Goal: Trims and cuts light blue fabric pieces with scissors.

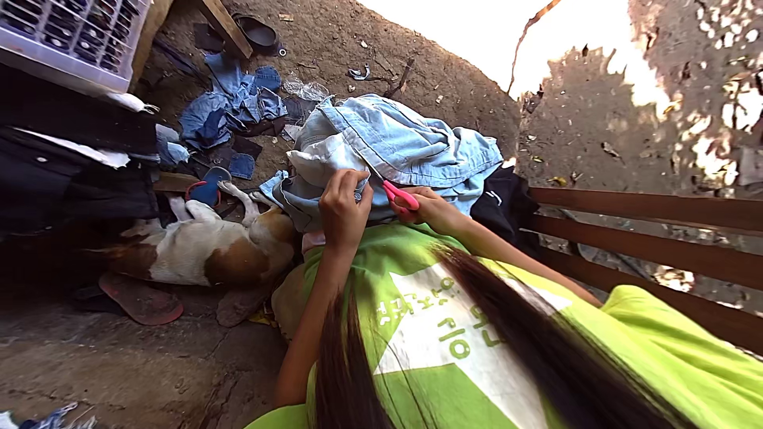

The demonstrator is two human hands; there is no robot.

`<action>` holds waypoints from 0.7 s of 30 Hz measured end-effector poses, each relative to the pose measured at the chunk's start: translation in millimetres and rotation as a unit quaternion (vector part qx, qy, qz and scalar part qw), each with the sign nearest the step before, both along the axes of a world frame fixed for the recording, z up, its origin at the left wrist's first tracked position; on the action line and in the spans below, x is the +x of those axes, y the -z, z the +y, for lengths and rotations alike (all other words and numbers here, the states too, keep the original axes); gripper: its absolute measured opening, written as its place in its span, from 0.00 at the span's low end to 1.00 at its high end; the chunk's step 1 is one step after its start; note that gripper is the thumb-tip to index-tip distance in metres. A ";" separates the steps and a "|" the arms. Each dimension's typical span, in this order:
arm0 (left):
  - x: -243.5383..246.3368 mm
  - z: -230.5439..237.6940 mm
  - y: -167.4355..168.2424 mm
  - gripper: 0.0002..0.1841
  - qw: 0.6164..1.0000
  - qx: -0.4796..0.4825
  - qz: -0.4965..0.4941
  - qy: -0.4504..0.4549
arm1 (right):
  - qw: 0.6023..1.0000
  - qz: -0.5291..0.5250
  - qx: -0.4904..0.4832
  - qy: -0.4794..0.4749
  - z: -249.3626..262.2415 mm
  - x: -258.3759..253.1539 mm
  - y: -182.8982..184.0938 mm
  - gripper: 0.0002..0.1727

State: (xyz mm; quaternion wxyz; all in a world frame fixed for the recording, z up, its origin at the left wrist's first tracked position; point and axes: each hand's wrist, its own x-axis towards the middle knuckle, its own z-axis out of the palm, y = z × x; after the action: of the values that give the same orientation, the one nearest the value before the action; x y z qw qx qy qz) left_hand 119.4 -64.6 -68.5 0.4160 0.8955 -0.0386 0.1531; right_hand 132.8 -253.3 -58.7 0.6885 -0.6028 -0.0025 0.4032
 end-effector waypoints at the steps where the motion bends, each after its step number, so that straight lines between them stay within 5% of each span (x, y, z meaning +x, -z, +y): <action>1: 0.5 0.1 0.5 0.05 1.000 -0.002 -0.003 0.001 | 1.000 0.007 -0.009 -0.008 1.1 1.7 -1.9 0.20; 21: -1.0 1.4 1.6 0.06 1.000 -0.002 0.009 0.001 | 0.999 0.023 0.010 0.023 -0.5 -0.4 32.5 0.20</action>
State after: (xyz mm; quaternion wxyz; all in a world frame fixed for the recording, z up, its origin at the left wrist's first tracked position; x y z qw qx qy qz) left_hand 118.5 -63.2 -70.1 0.4180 0.8961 -0.0355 0.1452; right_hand 132.5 -253.8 -91.3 0.7034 -0.5865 0.0234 0.4008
